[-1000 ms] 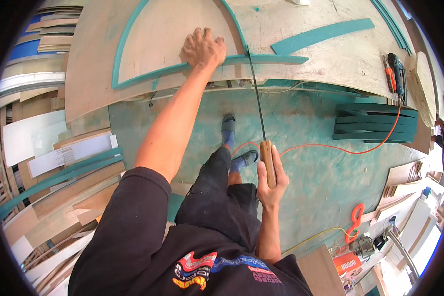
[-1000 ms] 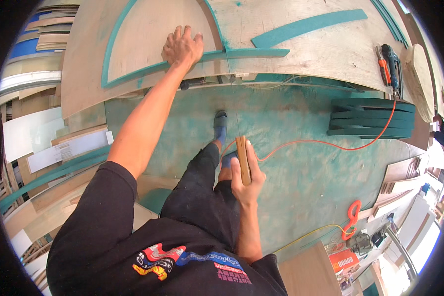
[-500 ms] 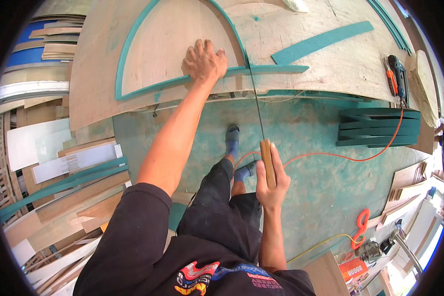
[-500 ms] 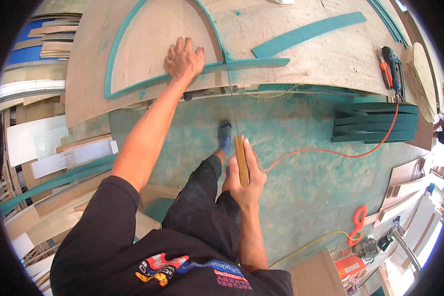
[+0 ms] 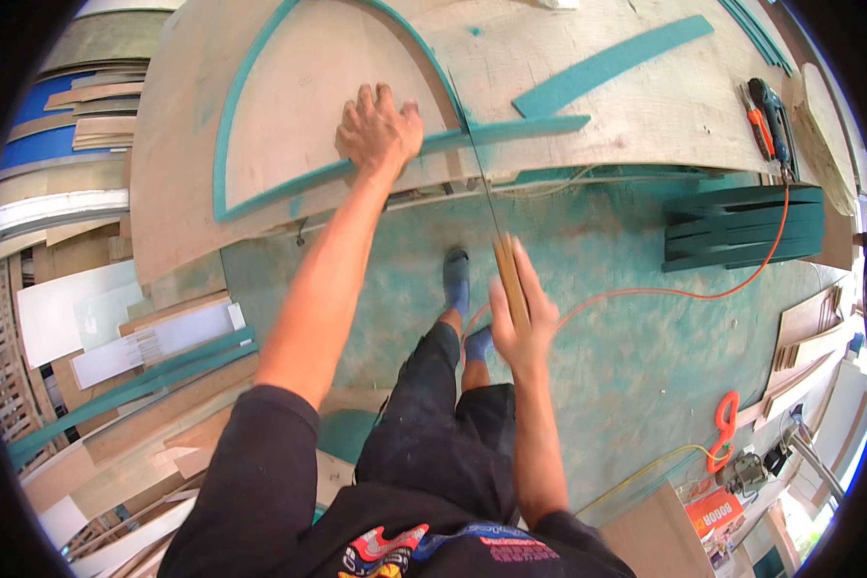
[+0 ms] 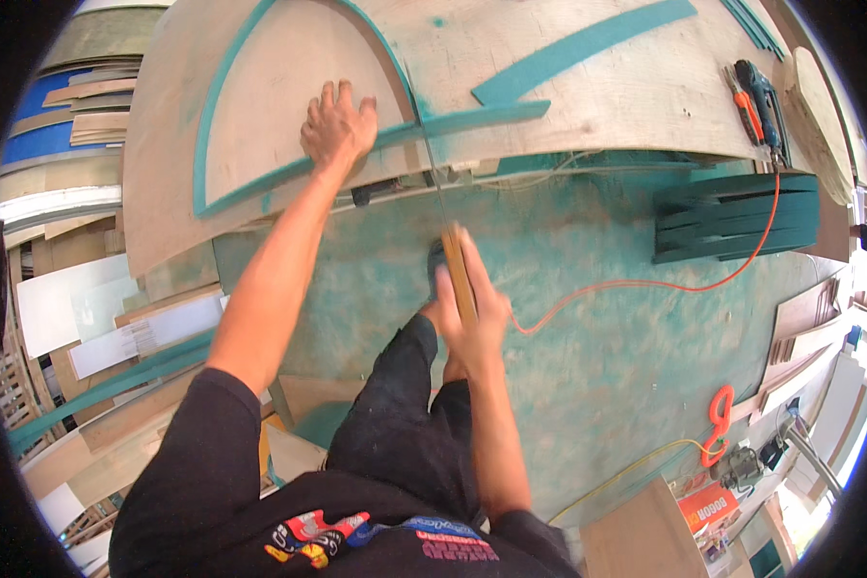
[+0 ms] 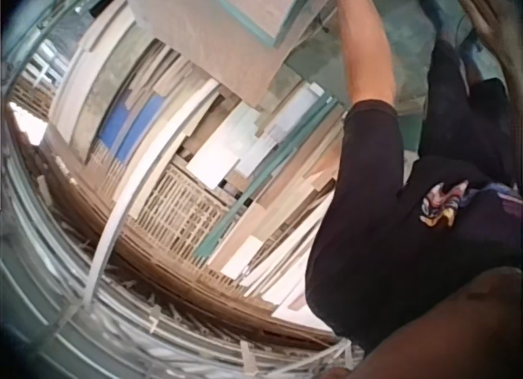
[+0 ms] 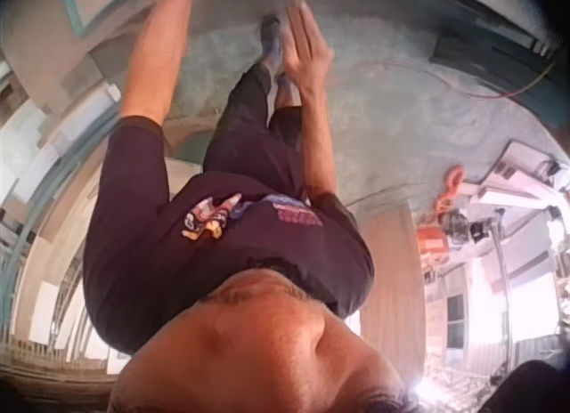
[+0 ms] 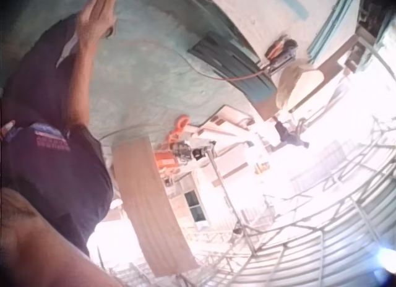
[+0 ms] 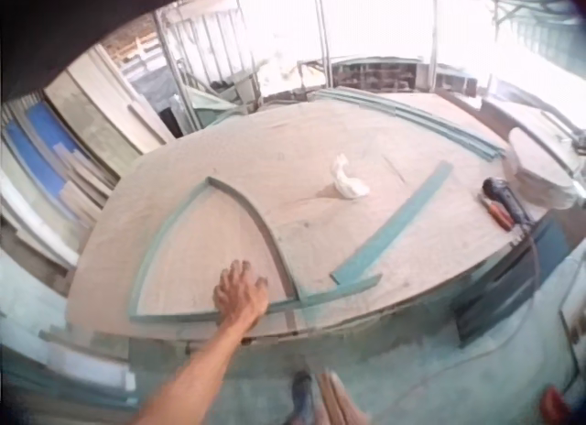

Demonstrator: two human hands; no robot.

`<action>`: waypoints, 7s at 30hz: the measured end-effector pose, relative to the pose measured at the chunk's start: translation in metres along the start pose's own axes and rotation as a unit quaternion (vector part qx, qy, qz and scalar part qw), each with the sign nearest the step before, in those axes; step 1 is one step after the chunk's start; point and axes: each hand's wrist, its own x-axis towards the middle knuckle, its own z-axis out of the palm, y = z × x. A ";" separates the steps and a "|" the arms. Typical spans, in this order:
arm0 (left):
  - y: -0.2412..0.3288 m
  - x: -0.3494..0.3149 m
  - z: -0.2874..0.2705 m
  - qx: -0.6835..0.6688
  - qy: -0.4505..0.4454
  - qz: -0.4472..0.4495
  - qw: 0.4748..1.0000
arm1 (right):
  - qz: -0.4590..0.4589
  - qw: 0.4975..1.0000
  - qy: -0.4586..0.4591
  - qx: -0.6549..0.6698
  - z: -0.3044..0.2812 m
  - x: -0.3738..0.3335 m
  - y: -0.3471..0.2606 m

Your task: The person assembles a curved wooden frame by applying adhesive, wiping excess with a cloth, and securing the pieces with a pneumatic nail gun before trimming a component with a hand saw.

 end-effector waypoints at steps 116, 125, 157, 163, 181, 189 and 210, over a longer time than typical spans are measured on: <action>-0.049 -0.074 -0.016 -0.006 0.007 0.169 0.986 | 0.005 0.995 0.102 0.015 0.060 -0.149 -0.003; -0.065 -0.102 -0.010 0.056 0.085 0.402 0.910 | 0.115 0.989 0.050 0.081 0.080 -0.159 0.036; -0.074 -0.093 0.007 0.033 0.182 0.464 0.866 | 0.027 0.990 0.126 0.061 0.070 -0.098 0.004; -0.082 -0.093 0.016 0.040 0.180 0.410 0.893 | 0.022 0.993 0.115 0.029 0.058 -0.178 0.007; -0.078 -0.095 0.010 0.033 0.214 0.449 0.867 | 0.063 0.992 0.094 0.053 0.068 -0.115 0.005; -0.084 -0.092 0.015 0.038 0.226 0.434 0.871 | 0.054 0.993 0.098 0.030 0.047 -0.181 -0.012; -0.076 -0.088 0.015 0.028 0.238 0.443 0.864 | 0.066 0.988 0.114 0.086 0.094 -0.097 0.020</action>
